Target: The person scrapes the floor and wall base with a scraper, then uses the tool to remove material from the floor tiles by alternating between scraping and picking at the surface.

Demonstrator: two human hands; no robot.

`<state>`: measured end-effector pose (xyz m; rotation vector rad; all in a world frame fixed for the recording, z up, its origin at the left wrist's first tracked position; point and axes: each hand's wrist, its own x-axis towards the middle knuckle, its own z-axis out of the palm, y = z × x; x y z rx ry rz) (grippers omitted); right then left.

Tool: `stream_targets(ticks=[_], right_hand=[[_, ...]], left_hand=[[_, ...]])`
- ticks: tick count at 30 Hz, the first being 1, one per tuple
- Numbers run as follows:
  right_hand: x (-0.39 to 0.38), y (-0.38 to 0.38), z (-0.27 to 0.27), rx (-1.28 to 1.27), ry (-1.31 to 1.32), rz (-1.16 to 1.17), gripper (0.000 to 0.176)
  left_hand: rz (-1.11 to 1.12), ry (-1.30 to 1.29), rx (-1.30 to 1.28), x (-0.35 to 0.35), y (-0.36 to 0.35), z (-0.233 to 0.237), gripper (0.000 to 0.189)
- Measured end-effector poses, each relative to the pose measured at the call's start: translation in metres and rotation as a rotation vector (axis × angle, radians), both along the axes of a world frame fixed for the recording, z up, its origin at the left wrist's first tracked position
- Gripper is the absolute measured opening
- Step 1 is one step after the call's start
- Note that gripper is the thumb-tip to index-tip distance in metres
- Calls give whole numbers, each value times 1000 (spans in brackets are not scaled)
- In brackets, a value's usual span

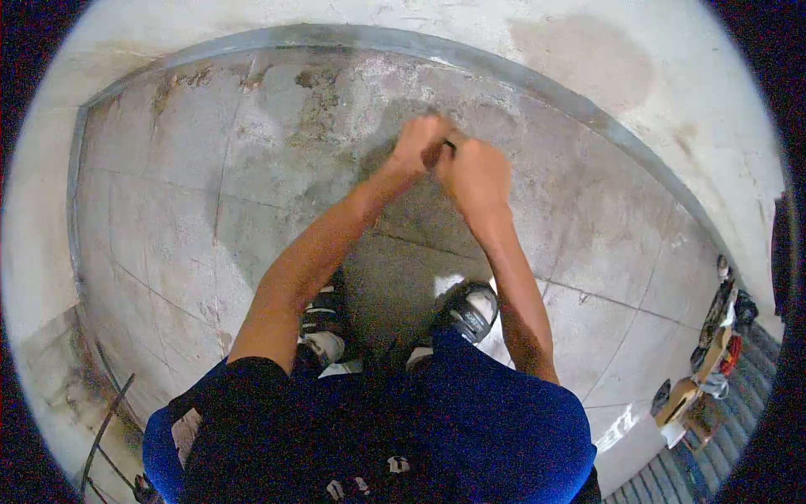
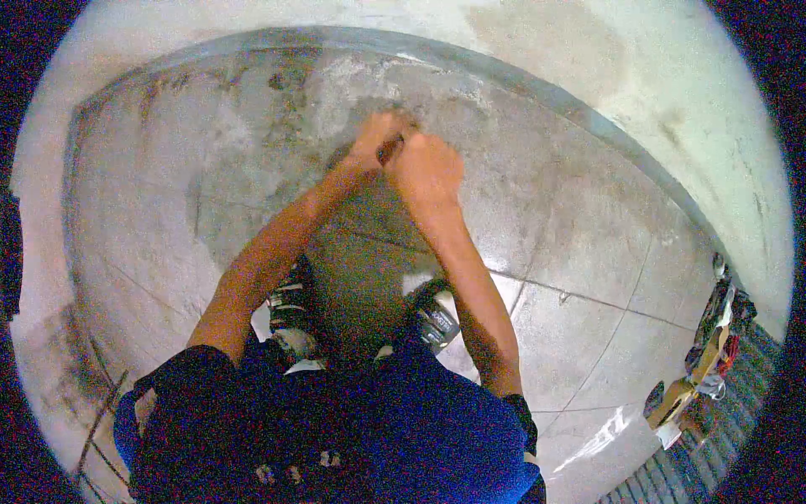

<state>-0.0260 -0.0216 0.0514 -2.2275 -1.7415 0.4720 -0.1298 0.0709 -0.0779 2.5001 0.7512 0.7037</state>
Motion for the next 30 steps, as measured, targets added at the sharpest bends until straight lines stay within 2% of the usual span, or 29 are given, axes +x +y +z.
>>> stream_targets(ticks=[3,6,10,12,16,18,20,23,24,26,28,30], right_hand=[[-12,-38,23,-66,2,-83,19],[-19,-56,8,-188,20,8,18],[-24,-31,-6,-192,6,16,19],[-20,-7,-16,-92,34,14,20],[-38,-26,2,-317,-1,47,22],[-46,-36,-4,-346,-3,6,22],[-38,-13,-21,-262,50,18,23],[-34,-21,-16,-239,31,60,25],[-38,-22,-8,-228,17,80,26],[-45,-33,-11,-222,-9,64,25],[-45,-32,-17,-194,-5,37,24],[-35,-4,-26,-132,27,24,22]], left_hand=[[75,2,-44,-2,-47,10,15],[121,23,-63,-13,-86,-5,13],[197,36,-147,-15,-63,-14,13],[295,119,-213,-9,-38,10,13],[182,-94,4,-23,-65,-14,10],[201,-6,1,-28,-55,-20,10],[240,66,-79,-28,-51,-15,12],[291,148,-187,-20,-30,14,15],[245,81,-98,-26,-34,5,14],[134,-48,61,-35,-64,-42,13],[218,43,71,-31,-56,-44,13],[252,75,-21,-24,-28,-10,14]])
